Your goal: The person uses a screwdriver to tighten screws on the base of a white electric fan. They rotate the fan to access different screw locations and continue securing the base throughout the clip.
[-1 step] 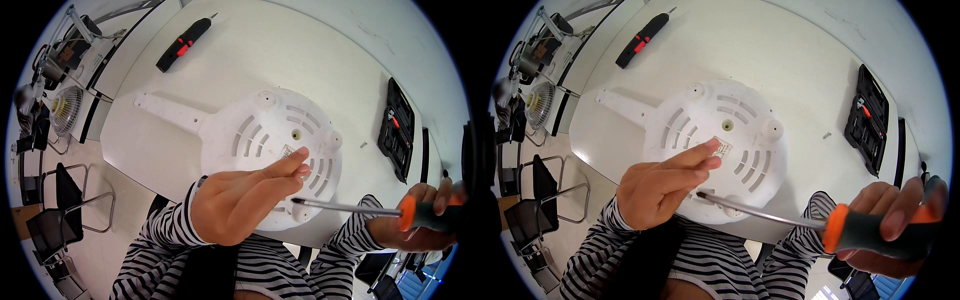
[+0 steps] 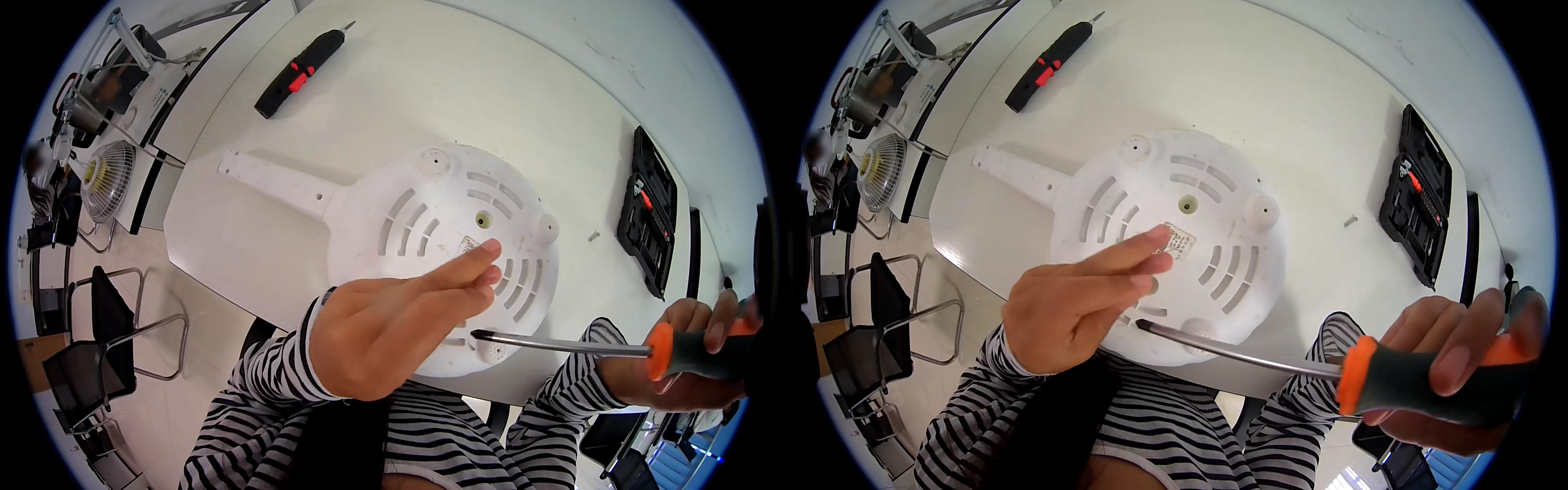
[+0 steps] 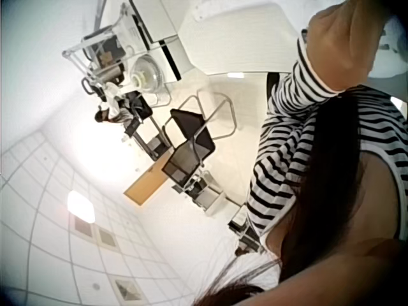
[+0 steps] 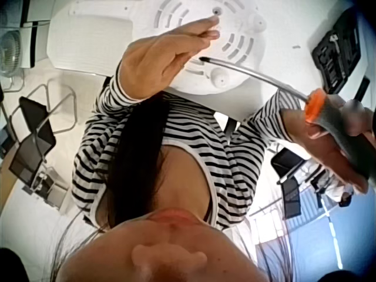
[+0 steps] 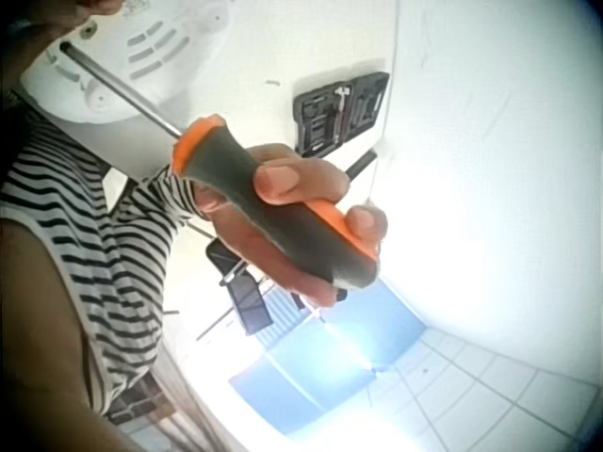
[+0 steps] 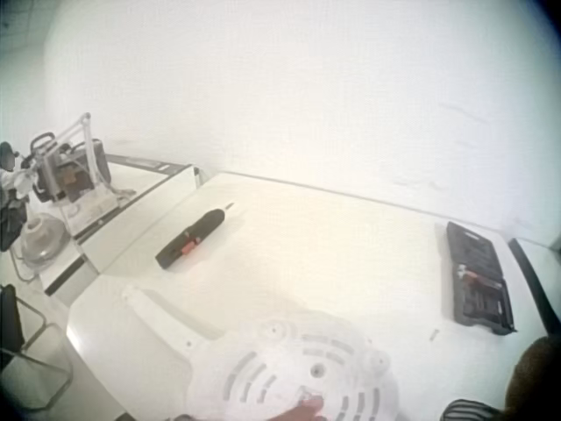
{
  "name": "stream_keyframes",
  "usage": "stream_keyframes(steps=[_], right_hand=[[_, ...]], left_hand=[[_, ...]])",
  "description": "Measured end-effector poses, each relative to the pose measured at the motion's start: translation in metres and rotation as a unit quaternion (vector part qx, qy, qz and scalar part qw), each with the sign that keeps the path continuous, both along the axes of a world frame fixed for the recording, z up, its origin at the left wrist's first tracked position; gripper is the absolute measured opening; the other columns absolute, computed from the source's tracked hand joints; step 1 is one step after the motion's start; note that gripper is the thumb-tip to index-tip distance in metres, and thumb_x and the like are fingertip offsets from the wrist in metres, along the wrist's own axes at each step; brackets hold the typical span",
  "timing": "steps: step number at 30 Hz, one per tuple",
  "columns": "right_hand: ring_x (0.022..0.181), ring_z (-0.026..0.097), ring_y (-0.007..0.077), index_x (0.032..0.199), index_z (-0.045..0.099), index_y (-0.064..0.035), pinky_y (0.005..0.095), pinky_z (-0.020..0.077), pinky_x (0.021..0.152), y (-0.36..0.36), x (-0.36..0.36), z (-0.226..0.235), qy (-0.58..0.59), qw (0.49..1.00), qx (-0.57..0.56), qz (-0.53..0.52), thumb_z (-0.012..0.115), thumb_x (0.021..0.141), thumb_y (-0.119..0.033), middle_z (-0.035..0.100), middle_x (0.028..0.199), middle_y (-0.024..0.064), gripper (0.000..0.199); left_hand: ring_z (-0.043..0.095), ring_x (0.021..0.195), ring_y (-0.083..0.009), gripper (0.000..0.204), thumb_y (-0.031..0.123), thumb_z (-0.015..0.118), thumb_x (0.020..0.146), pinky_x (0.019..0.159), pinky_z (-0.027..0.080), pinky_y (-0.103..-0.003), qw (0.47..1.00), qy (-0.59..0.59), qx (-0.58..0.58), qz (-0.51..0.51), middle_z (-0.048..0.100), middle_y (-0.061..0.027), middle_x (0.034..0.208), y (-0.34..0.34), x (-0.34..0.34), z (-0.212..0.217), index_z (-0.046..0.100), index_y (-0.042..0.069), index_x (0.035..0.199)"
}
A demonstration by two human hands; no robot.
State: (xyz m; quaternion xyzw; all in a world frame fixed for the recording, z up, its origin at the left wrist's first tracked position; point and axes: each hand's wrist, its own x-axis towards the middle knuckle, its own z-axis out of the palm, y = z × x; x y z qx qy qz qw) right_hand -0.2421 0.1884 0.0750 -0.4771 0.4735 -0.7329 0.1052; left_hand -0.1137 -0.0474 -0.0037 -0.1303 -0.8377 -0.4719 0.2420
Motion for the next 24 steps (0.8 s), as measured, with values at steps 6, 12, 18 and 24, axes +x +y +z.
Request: stream_keyframes(steps=[6, 12, 18, 24], right_hand=[[0.048, 0.051, 0.0173, 0.108, 0.036, -0.0047, 0.0255, 0.046, 0.047, 0.004, 0.002, -0.003, -0.001, 0.997, -0.063, -0.044, 0.054, 0.083, -0.031, 0.051, 0.086, 0.0123, 0.04], [0.048, 0.046, 0.0152, 0.108, 0.039, -0.0037, 0.0235, 0.0386, 0.047, 0.007, 0.001, -0.005, -0.031, 0.996, -0.078, -0.043, 0.051, 0.085, -0.03, 0.05, 0.084, 0.0119, 0.037], [0.053, 0.049, 0.019, 0.11, 0.037, -0.0049, 0.0281, 0.0498, 0.055, 0.005, 0.002, 0.0, -0.021, 0.999, -0.029, 0.003, 0.048, 0.086, -0.023, 0.049, 0.09, 0.0119, 0.032], [0.044, 0.045, 0.013, 0.106, 0.043, -0.0018, 0.0225, 0.0329, 0.047, 0.006, 0.004, 0.001, -0.07, 0.996, -0.047, -0.027, 0.051, 0.085, -0.034, 0.05, 0.079, 0.0109, 0.039]], left_hand=[[0.065, 0.071, -0.0231, 0.026, -0.004, 0.061, 0.071, 0.057, 0.054, -0.026, 0.99, 0.134, -0.003, 0.048, 0.063, -0.0209, 0.091, 0.0, 0.0, -0.009, 0.055, -0.011, 0.096], [0.066, 0.065, -0.0177, 0.047, -0.017, 0.055, 0.07, 0.054, 0.05, -0.021, 0.999, 0.037, -0.01, 0.008, 0.064, -0.0209, 0.091, 0.0, 0.005, 0.004, 0.041, -0.001, 0.112], [0.064, 0.06, -0.0165, 0.049, -0.017, 0.057, 0.068, 0.05, 0.047, -0.02, 0.998, 0.064, 0.009, 0.014, 0.064, -0.0213, 0.09, 0.002, 0.007, -0.001, 0.041, -0.001, 0.112], [0.066, 0.066, -0.0198, 0.03, -0.008, 0.065, 0.069, 0.052, 0.052, -0.024, 0.989, 0.124, 0.063, 0.05, 0.065, -0.0179, 0.085, 0.01, 0.006, -0.012, 0.052, -0.007, 0.097]])
